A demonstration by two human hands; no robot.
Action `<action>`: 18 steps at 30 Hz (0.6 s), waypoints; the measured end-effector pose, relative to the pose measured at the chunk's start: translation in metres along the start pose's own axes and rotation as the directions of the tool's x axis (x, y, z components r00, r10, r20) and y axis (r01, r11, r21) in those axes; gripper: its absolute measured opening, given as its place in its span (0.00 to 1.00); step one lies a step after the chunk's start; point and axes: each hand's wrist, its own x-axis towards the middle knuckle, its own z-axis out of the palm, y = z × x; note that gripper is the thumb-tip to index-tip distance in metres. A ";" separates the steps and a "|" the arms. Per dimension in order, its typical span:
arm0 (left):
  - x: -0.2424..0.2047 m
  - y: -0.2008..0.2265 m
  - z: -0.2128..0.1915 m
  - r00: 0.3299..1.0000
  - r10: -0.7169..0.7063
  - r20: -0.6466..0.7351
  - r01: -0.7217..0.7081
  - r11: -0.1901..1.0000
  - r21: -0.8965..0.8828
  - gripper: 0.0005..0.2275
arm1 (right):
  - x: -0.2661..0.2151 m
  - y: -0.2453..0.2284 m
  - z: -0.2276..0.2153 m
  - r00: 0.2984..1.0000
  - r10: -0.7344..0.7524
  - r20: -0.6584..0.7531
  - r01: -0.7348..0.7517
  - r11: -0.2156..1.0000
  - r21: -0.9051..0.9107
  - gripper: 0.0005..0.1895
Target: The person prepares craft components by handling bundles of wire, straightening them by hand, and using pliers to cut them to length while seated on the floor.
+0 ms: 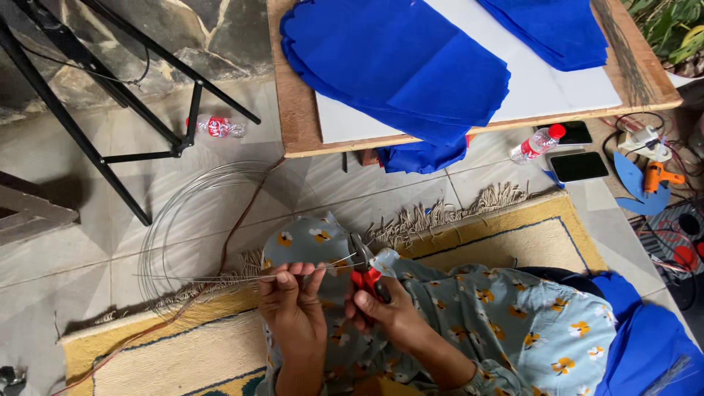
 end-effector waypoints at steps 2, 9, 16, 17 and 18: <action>-0.001 -0.001 0.001 1.000 0.003 0.011 -0.003 1.000 0.013 0.06 | 0.000 -0.005 0.002 0.999 -0.050 0.023 0.051 0.998 -0.048 0.18; -0.001 -0.002 0.004 0.999 0.005 0.043 -0.005 1.000 0.007 0.05 | 0.005 0.022 -0.011 0.997 -0.078 0.001 0.078 0.997 -0.018 0.13; 0.001 0.004 0.003 1.000 -0.016 0.000 0.016 0.996 0.086 0.05 | 0.001 0.020 -0.013 0.993 -0.075 0.089 0.081 0.995 -0.060 0.18; 0.002 0.005 0.002 0.999 -0.045 -0.019 0.046 0.993 0.106 0.05 | -0.001 0.016 -0.011 0.991 -0.076 0.110 0.081 0.996 -0.044 0.18; 0.002 0.006 0.001 0.997 -0.073 -0.038 0.078 0.989 0.124 0.05 | -0.004 0.011 -0.009 0.988 -0.077 0.131 0.082 0.996 -0.029 0.18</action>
